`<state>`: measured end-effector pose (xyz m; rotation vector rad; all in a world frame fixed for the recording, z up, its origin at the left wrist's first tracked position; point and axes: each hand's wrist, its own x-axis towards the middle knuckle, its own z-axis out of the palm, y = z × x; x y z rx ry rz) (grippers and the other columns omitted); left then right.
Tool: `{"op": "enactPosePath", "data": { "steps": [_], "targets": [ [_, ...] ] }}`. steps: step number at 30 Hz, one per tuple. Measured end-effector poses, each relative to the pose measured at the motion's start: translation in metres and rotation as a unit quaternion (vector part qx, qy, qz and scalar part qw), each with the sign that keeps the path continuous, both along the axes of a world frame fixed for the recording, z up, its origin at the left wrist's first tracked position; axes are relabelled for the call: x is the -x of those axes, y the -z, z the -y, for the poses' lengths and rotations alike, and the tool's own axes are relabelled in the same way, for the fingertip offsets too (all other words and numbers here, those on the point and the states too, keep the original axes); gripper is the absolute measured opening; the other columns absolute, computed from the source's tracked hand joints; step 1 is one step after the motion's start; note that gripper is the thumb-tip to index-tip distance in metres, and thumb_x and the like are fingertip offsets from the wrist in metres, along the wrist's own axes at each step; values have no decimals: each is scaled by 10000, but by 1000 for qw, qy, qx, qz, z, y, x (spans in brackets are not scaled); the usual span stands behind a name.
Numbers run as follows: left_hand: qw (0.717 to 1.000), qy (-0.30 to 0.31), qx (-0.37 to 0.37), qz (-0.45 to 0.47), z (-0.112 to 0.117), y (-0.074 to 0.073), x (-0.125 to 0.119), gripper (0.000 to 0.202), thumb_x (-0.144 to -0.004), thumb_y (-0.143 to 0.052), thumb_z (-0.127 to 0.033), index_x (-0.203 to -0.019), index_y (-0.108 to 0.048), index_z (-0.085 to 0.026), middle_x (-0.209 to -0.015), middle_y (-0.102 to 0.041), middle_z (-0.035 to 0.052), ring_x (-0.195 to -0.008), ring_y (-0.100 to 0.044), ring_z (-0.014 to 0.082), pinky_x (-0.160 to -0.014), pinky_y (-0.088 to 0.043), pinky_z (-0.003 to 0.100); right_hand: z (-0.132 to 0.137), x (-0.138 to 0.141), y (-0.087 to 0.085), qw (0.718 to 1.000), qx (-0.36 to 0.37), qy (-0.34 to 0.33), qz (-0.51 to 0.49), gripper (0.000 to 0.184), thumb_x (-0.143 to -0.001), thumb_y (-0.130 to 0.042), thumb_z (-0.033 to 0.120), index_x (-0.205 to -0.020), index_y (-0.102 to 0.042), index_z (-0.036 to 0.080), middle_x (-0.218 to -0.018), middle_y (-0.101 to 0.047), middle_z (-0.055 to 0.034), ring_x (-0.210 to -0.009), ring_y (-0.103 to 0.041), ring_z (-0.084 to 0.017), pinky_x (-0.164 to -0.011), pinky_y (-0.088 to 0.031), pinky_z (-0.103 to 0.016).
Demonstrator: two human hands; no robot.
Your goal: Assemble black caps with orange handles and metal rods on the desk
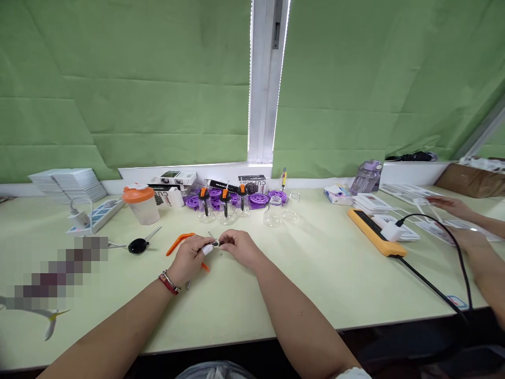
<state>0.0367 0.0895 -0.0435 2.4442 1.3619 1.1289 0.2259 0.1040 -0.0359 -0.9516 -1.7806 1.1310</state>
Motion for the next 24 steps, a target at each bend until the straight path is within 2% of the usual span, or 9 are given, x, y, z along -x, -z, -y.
{"op": "enactPosePath", "data": {
  "steps": [4,9,12,15,18,21,22,24],
  "targets": [
    [1000,5,23,13,-1,-1,3,279,-790,-489,-80,-936,-681,-218,-804,-682,27,-787,-590,180,-768,-446,342,-1,0,2,1000,-3,3,-3,207,-650,-642,181,-856,-641,180,-779,-602,-1,-712,-536,-132,-696,-431,-277],
    [997,25,-6,-67,3,-4,-1,276,-790,-473,-86,-929,-674,-216,-769,-677,33,-763,-576,191,-750,-413,355,2,3,-1,998,-40,31,34,176,-650,-648,172,-827,-649,183,-780,-623,-2,-732,-554,-142,-704,-436,-283],
    [996,2,-7,-85,6,-5,-6,396,-772,-432,-45,-1093,-605,-201,-805,-690,42,-776,-570,201,-760,-405,365,4,5,-3,998,-47,30,32,127,-682,-631,194,-807,-651,185,-774,-635,-3,-724,-553,-138,-702,-434,-284],
    [998,-34,10,-61,9,-8,-9,490,-775,-407,-39,-1238,-484,-180,-893,-703,46,-832,-572,209,-801,-408,373,5,7,-4,1000,-5,24,-19,135,-704,-614,220,-832,-635,182,-777,-635,-6,-695,-549,-128,-667,-439,-277],
    [997,-22,-3,-74,9,-11,-7,398,-778,-412,-60,-1116,-562,-207,-955,-692,44,-893,-578,209,-826,-401,373,4,8,-3,996,46,20,-77,177,-687,-628,225,-859,-621,183,-789,-630,-9,-701,-554,-126,-633,-440,-264],
    [992,19,-46,-116,8,-15,1,435,-746,-407,-30,-1074,-598,-243,-1050,-670,30,-978,-566,205,-858,-381,375,0,6,-3,990,66,25,-124,225,-649,-671,229,-863,-625,179,-793,-631,-11,-704,-557,-122,-628,-433,-258],
    [991,6,-61,-116,7,-16,4,440,-752,-409,-40,-1096,-592,-244,-1076,-662,34,-1004,-558,208,-872,-376,376,-2,3,-4,987,70,33,-143,249,-634,-688,235,-868,-627,177,-791,-630,-11,-698,-558,-120,-625,-430,-257],
    [990,-76,-71,-98,5,-20,11,371,-805,-414,-117,-1118,-585,-218,-1078,-655,62,-1008,-557,221,-868,-385,370,-8,-3,-5,976,80,62,-192,296,-606,-719,251,-876,-626,173,-777,-625,-8,-682,-559,-117,-616,-427,-257]
  ]
}}
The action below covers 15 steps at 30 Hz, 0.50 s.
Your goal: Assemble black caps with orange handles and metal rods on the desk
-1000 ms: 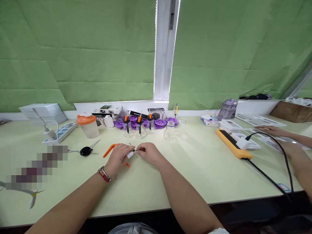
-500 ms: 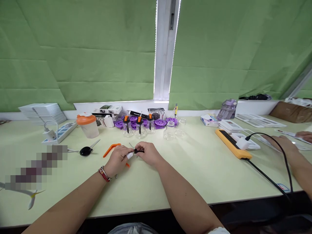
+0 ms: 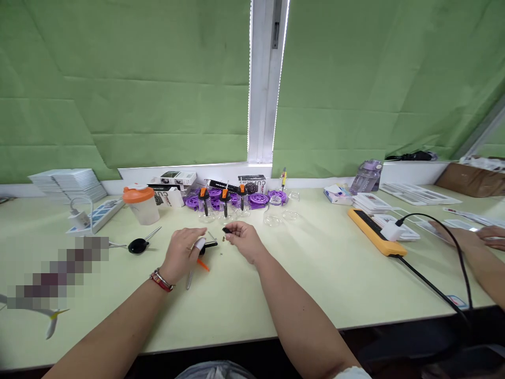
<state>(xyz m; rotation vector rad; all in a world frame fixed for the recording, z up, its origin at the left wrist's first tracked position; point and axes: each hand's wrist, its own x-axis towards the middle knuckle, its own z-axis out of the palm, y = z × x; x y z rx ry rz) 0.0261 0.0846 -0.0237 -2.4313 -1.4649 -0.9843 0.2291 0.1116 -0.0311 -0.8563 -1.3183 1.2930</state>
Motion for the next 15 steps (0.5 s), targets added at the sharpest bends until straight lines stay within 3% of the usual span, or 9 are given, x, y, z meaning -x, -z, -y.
{"op": "enactPosePath", "data": {
  "steps": [3,5,7,9,15],
  "targets": [
    [985,-158,63,13,-2,-5,6,304,-871,-379,-291,-1050,-602,-187,-987,-656,92,-903,-593,240,-729,-425,336,-8,-12,-1,997,16,50,-64,318,-597,-736,295,-864,-624,163,-725,-604,2,-649,-549,-109,-595,-416,-251],
    [966,-200,161,-14,-2,-7,7,323,-870,-369,-376,-990,-604,-189,-915,-655,91,-821,-609,242,-620,-409,309,-12,-18,-1,994,30,67,-80,323,-601,-733,328,-853,-624,158,-729,-603,-3,-634,-537,-103,-571,-401,-243],
    [948,-197,245,-38,-1,-7,6,335,-842,-398,-443,-942,-589,-187,-845,-655,86,-767,-614,244,-562,-383,294,-15,-22,1,993,44,76,-75,340,-597,-729,348,-859,-626,158,-770,-614,-14,-628,-527,-99,-552,-388,-239],
    [939,-189,285,-43,-1,-5,3,341,-799,-450,-491,-896,-567,-186,-828,-656,85,-751,-615,242,-539,-370,285,-16,-23,3,993,49,80,-65,348,-600,-720,364,-868,-627,163,-798,-616,-20,-632,-523,-98,-545,-386,-237],
    [941,-189,280,-37,-3,6,-5,230,-724,-546,-397,-839,-529,-199,-911,-652,85,-774,-617,230,-552,-378,278,-18,-22,6,994,38,86,-55,342,-628,-696,383,-884,-619,169,-805,-611,-22,-637,-516,-98,-540,-390,-231]
  ]
}}
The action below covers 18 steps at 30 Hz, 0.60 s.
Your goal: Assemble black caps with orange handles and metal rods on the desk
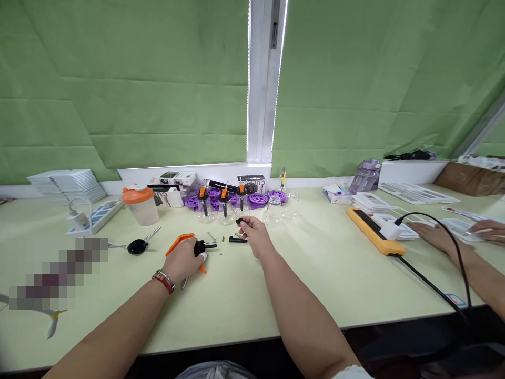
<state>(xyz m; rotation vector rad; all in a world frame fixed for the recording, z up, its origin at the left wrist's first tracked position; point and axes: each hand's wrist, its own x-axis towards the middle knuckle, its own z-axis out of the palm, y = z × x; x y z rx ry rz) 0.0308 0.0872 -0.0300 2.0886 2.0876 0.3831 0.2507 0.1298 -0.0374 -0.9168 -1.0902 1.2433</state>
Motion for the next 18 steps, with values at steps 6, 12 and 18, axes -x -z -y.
{"op": "enactPosePath", "data": {
  "steps": [6,12,18],
  "targets": [
    [1000,-6,0,18,-1,2,1,251,-717,-552,-409,-851,-534,-197,-872,-657,80,-748,-619,225,-546,-385,279,1,0,-1,1000,-4,-4,8,347,-626,-695,395,-882,-621,172,-802,-613,-22,-639,-512,-100,-536,-384,-232],
    [999,-5,0,43,-6,5,7,242,-705,-563,-399,-828,-541,-192,-870,-657,83,-758,-616,221,-534,-375,269,3,2,-2,1000,-4,-11,19,333,-628,-687,373,-879,-617,166,-795,-613,-19,-631,-509,-96,-538,-374,-230],
    [998,-3,-7,58,-9,6,11,213,-710,-555,-379,-806,-538,-189,-832,-653,73,-749,-612,214,-549,-388,269,3,2,-1,1000,-4,-11,27,335,-624,-689,373,-881,-618,170,-800,-617,-21,-632,-520,-98,-549,-381,-232]
  ]
}}
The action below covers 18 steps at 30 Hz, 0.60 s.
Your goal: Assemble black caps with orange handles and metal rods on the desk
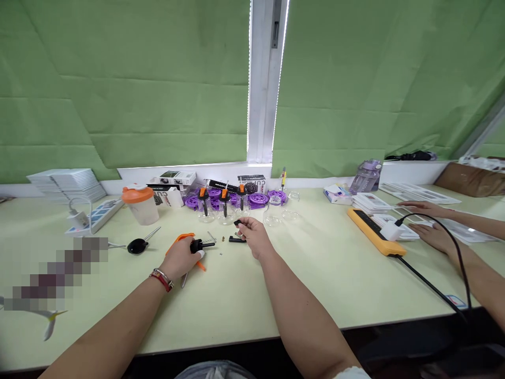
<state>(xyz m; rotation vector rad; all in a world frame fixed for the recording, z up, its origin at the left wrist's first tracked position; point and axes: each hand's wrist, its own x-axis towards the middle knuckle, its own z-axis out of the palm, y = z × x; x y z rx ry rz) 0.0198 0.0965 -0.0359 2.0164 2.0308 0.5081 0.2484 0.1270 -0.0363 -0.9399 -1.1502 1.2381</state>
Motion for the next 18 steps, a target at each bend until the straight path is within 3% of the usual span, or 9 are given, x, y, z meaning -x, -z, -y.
{"op": "enactPosePath", "data": {
  "steps": [5,13,16,18],
  "targets": [
    [1000,-4,-2,-9,-1,2,1,228,-734,-542,-390,-835,-547,-186,-842,-652,73,-755,-613,212,-551,-387,267,0,1,2,1000,4,2,15,313,-629,-684,354,-873,-616,171,-779,-611,-14,-634,-533,-102,-560,-383,-235],
    [998,-22,-44,-47,2,-4,4,339,-734,-537,-398,-1013,-562,-206,-1088,-602,82,-852,-606,225,-586,-408,286,2,3,-1,1000,23,4,12,298,-589,-719,308,-829,-621,162,-789,-659,-24,-738,-592,-136,-712,-440,-290],
    [991,-15,-125,-44,7,-9,0,358,-747,-520,-346,-1075,-549,-204,-1110,-585,81,-932,-588,239,-634,-441,300,3,4,-1,1000,10,-4,5,296,-579,-737,295,-819,-631,158,-798,-674,-29,-794,-607,-148,-792,-444,-312],
    [980,30,-196,-14,11,-10,-6,353,-767,-488,-269,-1109,-534,-192,-1127,-572,83,-979,-572,228,-720,-463,307,4,5,-1,1000,1,-19,6,312,-573,-747,290,-833,-640,156,-817,-682,-33,-803,-612,-148,-811,-446,-319]
  ]
}}
